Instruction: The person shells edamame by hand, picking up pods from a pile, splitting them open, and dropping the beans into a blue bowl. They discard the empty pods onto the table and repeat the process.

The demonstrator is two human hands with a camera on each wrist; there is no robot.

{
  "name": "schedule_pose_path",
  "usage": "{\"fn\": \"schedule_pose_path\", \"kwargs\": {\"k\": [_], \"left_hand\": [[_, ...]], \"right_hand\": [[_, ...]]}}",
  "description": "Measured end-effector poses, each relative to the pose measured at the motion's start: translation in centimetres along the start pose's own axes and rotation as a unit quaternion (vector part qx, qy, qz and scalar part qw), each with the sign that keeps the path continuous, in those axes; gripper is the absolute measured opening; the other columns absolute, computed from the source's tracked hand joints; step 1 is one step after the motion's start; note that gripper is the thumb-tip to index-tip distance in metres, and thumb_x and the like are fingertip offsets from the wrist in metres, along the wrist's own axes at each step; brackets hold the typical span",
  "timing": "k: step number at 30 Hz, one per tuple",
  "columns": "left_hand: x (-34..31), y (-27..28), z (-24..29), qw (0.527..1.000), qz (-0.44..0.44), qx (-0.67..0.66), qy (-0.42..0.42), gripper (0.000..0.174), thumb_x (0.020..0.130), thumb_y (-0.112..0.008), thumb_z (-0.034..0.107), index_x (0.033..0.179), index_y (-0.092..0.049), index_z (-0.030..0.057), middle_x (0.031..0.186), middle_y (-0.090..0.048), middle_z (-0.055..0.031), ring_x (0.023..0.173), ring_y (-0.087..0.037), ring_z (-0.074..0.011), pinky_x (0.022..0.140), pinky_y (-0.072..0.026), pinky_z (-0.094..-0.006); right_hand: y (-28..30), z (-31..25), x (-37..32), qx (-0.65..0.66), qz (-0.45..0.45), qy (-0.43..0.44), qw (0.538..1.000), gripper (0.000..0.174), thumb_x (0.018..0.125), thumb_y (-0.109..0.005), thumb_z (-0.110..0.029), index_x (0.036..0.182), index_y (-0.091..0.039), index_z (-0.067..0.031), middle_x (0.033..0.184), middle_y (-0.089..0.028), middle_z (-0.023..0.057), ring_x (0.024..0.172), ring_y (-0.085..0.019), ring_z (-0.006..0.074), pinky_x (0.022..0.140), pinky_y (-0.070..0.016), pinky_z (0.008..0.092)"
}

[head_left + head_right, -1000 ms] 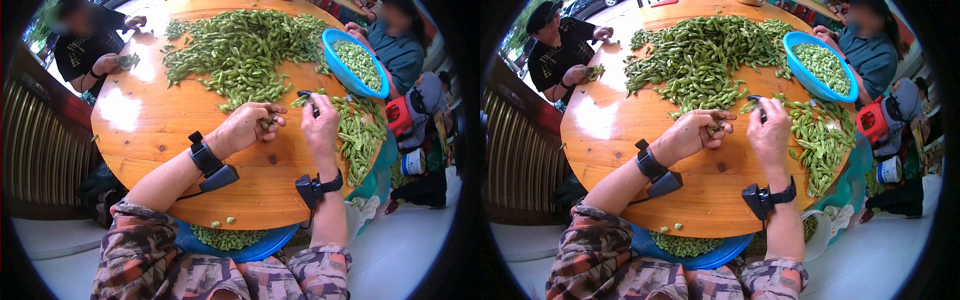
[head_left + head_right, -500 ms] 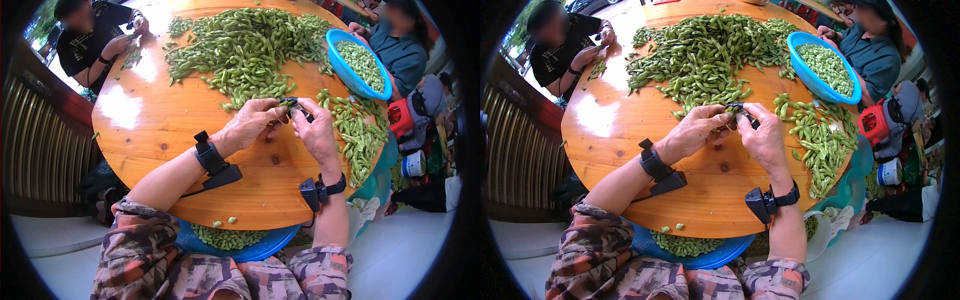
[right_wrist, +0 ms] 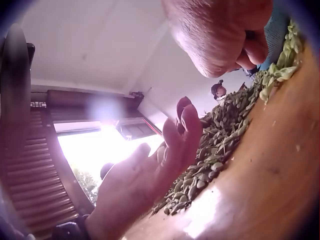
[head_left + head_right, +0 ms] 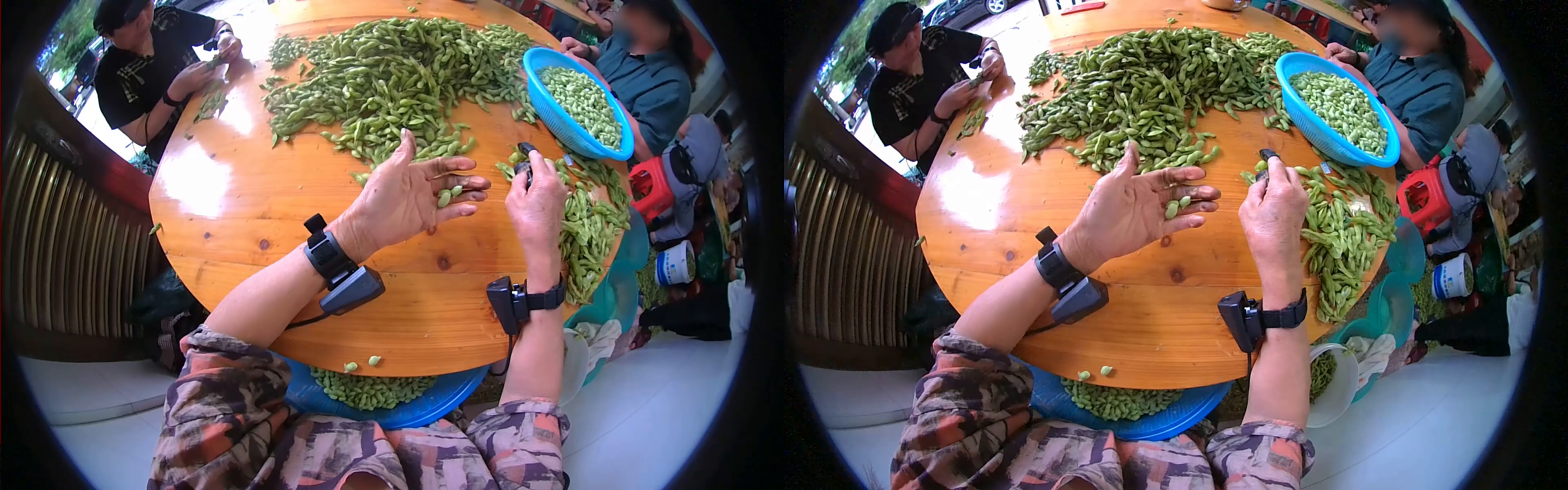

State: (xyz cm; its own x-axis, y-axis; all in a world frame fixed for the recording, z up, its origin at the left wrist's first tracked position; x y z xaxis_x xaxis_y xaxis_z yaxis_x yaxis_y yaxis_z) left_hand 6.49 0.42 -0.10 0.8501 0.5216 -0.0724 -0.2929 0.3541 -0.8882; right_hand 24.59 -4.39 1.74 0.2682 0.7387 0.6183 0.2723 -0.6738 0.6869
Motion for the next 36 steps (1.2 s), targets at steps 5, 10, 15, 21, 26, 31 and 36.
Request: {"fn": "schedule_pose_path", "kwargs": {"k": [5,10,15,21,26,31,36], "left_hand": [[0.2,0.0,-0.5,1.0,0.003,0.012,0.006,0.082,0.093,-0.018,0.066,0.121,-0.051,-0.0036,0.118,-0.057,-0.0244,0.113,-0.055,-0.0335,0.097,-0.0469,-0.0425],[1.9,1.3,0.7,0.989,0.035,0.14,0.008,0.067,0.099,-0.029,0.056,0.113,-0.057,-0.0028,0.099,-0.059,-0.0119,0.089,-0.058,-0.0215,0.081,-0.0485,-0.033],[4.5,-0.7,3.3,0.679,0.154,0.702,-0.15,0.022,0.089,-0.056,0.018,0.088,-0.067,-0.0013,0.065,-0.06,-0.0045,0.054,-0.055,-0.0193,0.051,-0.0441,-0.0346],[8.9,0.1,3.1,0.402,0.167,0.888,-0.151,0.014,0.077,-0.06,0.012,0.079,-0.067,0.0,0.072,-0.064,-0.0189,0.069,-0.063,-0.0359,0.064,-0.0497,-0.0447],[8.8,0.4,2.9,0.436,0.127,0.868,-0.199,0.014,0.075,-0.066,0.013,0.076,-0.065,-0.0003,0.073,-0.065,-0.0166,0.064,-0.063,-0.0326,0.063,-0.0507,-0.0414],[4.6,-0.5,2.9,0.731,0.151,0.649,-0.15,0.012,0.081,-0.07,0.012,0.08,-0.062,0.0023,0.068,-0.059,-0.0034,0.059,-0.053,-0.0112,0.053,-0.0441,-0.0259],[1.2,1.9,1.4,0.934,0.117,0.335,-0.042,0.003,0.089,-0.063,0.006,0.087,-0.061,0.0063,0.07,-0.053,0.0035,0.059,-0.044,-0.0025,0.048,-0.0338,-0.0174]], "right_hand": [[0.0,-0.1,0.0,0.017,-0.037,-0.017,0.999,0.027,0.082,-0.053,0.003,0.108,-0.06,0.0055,0.09,-0.061,0.0208,0.081,-0.062,0.0362,0.072,-0.0497,0.0441],[0.2,-0.5,0.0,0.048,-0.031,-0.012,0.998,0.025,0.082,-0.053,0.003,0.106,-0.06,0.0054,0.088,-0.061,0.0216,0.08,-0.062,0.0373,0.07,-0.0503,0.044],[0.3,-0.4,-0.1,0.04,-0.015,-0.017,0.999,0.023,0.083,-0.054,0.002,0.104,-0.062,0.0054,0.087,-0.061,0.0219,0.079,-0.062,0.0372,0.069,-0.0506,0.0435],[0.0,-0.4,-0.1,0.054,-0.033,-0.027,0.998,0.023,0.083,-0.054,0.001,0.104,-0.062,0.0054,0.086,-0.062,0.0219,0.078,-0.062,0.0363,0.071,-0.0511,0.043],[-0.4,-0.2,-0.3,0.057,-0.038,-0.022,0.997,0.024,0.084,-0.054,-0.001,0.105,-0.062,0.0051,0.087,-0.062,0.0231,0.077,-0.062,0.0377,0.071,-0.0509,0.0431],[-0.4,-0.4,-0.4,0.156,-0.09,-0.054,0.982,0.024,0.085,-0.055,-0.003,0.105,-0.062,0.0053,0.079,-0.063,0.0172,0.061,-0.061,0.0277,0.056,-0.0489,0.0347],[-2.1,-2.2,-1.5,0.614,-0.259,-0.27,0.695,0.021,0.091,-0.054,-0.004,0.107,-0.061,0.0069,0.07,-0.045,-0.0048,0.056,-0.038,-0.0005,0.044,-0.0287,0.0154]]}}
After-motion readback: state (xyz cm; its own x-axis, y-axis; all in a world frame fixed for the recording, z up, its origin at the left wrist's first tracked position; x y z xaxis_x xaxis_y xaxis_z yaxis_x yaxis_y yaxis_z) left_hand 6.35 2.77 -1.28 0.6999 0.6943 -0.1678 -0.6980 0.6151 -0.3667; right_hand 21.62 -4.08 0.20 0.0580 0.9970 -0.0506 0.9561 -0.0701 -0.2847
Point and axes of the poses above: each hand's wrist, its own x-axis towards the middle knuckle, its own y-axis out of the back of the hand, z = x × y, the point moved 3 cm from there along x, towards the middle knuckle
